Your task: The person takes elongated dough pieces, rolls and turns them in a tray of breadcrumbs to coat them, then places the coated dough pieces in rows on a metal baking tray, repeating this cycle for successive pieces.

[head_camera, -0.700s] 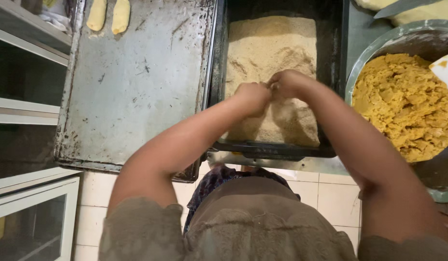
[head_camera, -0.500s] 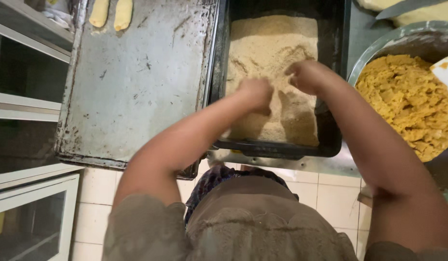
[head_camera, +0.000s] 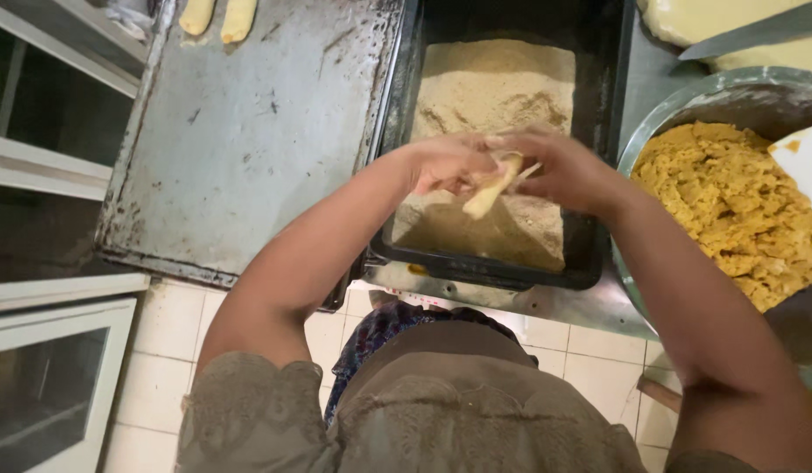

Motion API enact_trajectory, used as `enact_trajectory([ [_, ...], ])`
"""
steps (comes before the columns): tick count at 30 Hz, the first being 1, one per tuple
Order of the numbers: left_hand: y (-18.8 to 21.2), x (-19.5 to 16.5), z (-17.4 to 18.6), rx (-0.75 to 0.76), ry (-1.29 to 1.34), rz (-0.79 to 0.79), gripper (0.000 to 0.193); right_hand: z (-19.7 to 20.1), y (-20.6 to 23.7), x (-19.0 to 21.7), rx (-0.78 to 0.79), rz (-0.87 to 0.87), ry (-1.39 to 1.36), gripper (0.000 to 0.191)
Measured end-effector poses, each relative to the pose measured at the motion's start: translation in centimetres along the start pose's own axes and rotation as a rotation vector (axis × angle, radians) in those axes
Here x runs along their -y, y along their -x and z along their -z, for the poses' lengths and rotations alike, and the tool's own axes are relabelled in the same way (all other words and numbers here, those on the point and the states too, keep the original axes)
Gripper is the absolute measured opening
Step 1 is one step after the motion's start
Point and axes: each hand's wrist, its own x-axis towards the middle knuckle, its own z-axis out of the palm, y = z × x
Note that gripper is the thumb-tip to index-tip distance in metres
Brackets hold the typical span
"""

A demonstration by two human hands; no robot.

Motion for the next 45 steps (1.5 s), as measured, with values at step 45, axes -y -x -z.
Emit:
enact_trajectory([
  [45,12.9,9.0,1.8,-0.644,-0.112,-0.593,0.053,-7.2,-6.9,9.4,-0.145,-0.369,-0.834,0.037],
])
